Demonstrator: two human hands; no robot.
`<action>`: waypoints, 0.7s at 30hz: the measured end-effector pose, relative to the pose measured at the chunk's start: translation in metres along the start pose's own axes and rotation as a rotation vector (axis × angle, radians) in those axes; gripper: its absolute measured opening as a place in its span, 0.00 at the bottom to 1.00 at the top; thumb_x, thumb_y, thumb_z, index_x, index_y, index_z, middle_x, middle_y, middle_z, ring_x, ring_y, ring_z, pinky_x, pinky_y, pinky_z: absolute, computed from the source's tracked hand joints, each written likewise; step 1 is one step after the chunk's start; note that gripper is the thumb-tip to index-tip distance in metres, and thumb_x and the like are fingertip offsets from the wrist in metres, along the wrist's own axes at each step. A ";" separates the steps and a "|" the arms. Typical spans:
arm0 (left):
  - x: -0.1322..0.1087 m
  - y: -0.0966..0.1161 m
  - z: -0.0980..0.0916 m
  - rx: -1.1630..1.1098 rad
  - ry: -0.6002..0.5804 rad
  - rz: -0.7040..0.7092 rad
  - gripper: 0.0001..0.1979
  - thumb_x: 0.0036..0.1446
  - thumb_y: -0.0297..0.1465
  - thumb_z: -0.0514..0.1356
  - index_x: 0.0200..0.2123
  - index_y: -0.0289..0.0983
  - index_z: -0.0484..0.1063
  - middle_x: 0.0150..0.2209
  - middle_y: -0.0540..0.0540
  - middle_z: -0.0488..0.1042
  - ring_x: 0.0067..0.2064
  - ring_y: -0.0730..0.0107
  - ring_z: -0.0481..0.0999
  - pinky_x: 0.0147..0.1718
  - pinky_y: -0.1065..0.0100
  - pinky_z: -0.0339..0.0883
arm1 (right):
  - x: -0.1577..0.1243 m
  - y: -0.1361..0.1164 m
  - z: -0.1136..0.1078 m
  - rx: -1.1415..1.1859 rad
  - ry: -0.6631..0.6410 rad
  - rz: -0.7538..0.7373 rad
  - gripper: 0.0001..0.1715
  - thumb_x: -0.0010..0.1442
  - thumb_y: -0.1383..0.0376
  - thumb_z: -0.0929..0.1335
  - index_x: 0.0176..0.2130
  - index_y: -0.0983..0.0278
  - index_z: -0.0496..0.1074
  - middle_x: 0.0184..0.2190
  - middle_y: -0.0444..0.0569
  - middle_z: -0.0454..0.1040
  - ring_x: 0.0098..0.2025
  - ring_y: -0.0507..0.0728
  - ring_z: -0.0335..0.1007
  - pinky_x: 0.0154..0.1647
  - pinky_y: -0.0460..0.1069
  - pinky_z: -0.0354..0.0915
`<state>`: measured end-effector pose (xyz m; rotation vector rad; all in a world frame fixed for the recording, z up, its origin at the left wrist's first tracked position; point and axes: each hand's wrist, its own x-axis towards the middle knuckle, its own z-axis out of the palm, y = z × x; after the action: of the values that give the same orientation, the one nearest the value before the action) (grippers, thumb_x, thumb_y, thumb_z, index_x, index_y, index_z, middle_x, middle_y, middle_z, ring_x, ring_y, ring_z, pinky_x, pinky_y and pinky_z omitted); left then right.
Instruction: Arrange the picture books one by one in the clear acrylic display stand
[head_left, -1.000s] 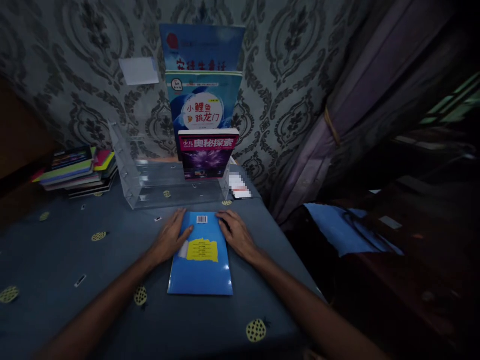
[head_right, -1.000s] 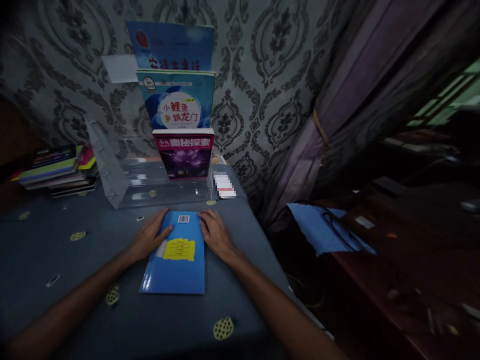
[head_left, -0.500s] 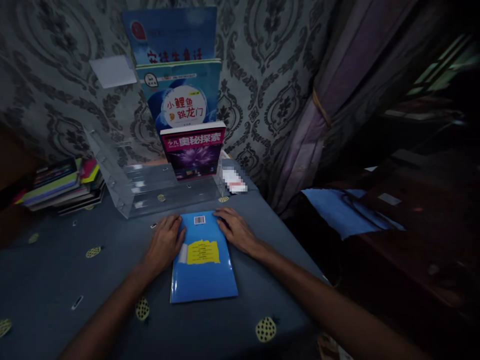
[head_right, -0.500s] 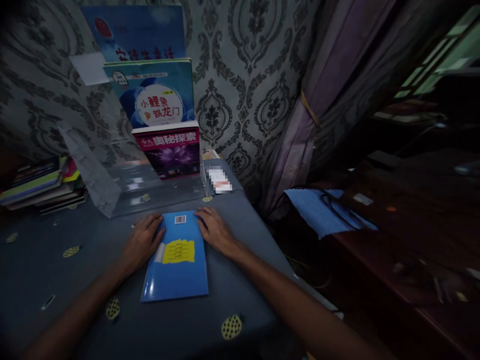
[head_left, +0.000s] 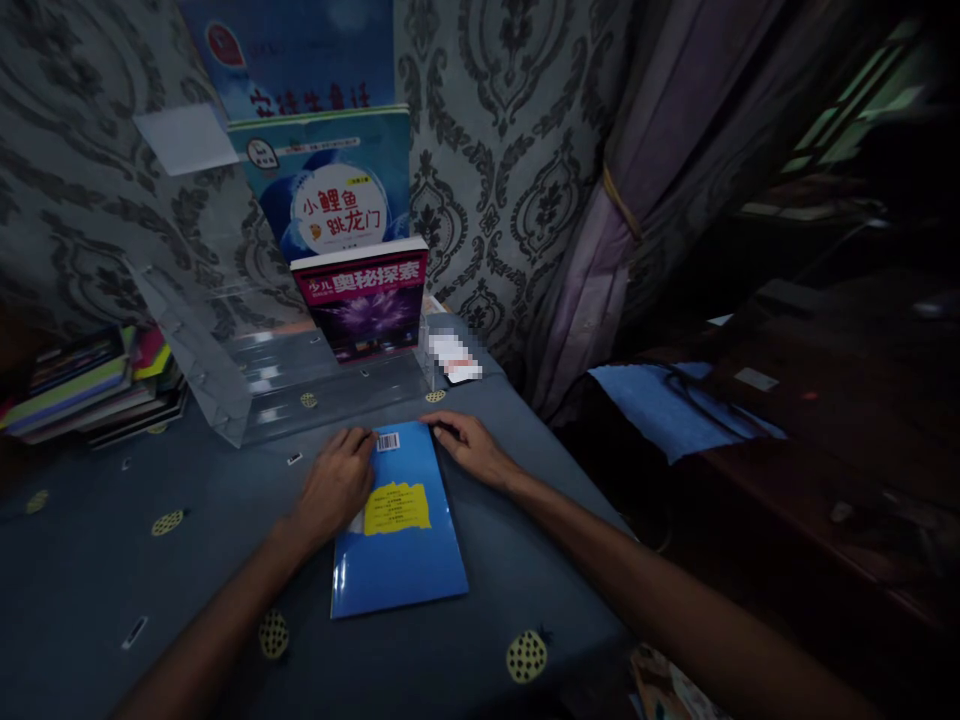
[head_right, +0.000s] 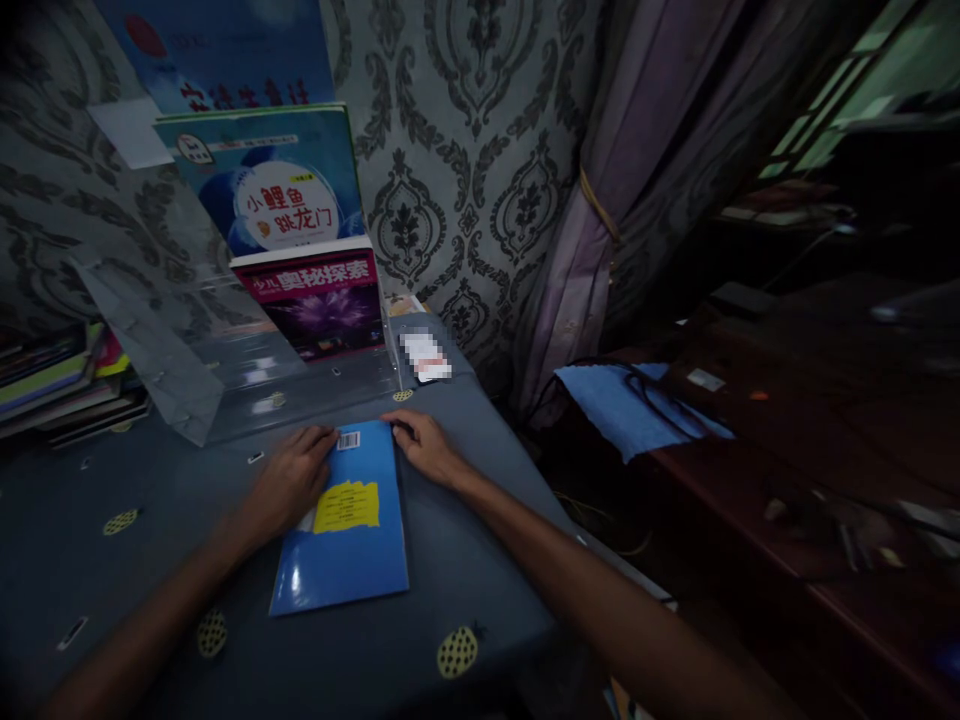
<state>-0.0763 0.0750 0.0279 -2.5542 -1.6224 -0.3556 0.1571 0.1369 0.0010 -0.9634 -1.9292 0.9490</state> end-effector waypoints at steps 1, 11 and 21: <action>0.002 0.002 0.000 -0.013 -0.004 0.011 0.21 0.59 0.21 0.51 0.55 0.35 0.69 0.49 0.38 0.73 0.49 0.54 0.72 0.50 0.52 0.69 | 0.000 0.000 0.000 0.011 0.002 0.008 0.19 0.62 0.71 0.63 0.49 0.62 0.76 0.47 0.51 0.80 0.51 0.59 0.75 0.55 0.58 0.69; 0.024 0.018 0.005 -0.039 -0.058 0.120 0.26 0.55 0.18 0.51 0.58 0.33 0.67 0.51 0.37 0.71 0.50 0.53 0.68 0.51 0.51 0.68 | 0.000 0.011 0.006 0.099 0.068 0.026 0.24 0.63 0.71 0.61 0.58 0.64 0.65 0.51 0.56 0.77 0.53 0.58 0.74 0.55 0.58 0.69; 0.038 0.026 0.015 -0.096 0.010 0.166 0.25 0.58 0.21 0.51 0.59 0.37 0.67 0.50 0.39 0.69 0.49 0.55 0.66 0.51 0.52 0.66 | -0.005 0.009 0.009 -0.055 0.087 -0.022 0.24 0.63 0.72 0.60 0.58 0.63 0.64 0.51 0.55 0.76 0.54 0.58 0.73 0.57 0.58 0.67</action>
<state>-0.0351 0.1006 0.0237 -2.7293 -1.4093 -0.4406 0.1541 0.1343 -0.0115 -0.9971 -1.8979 0.8315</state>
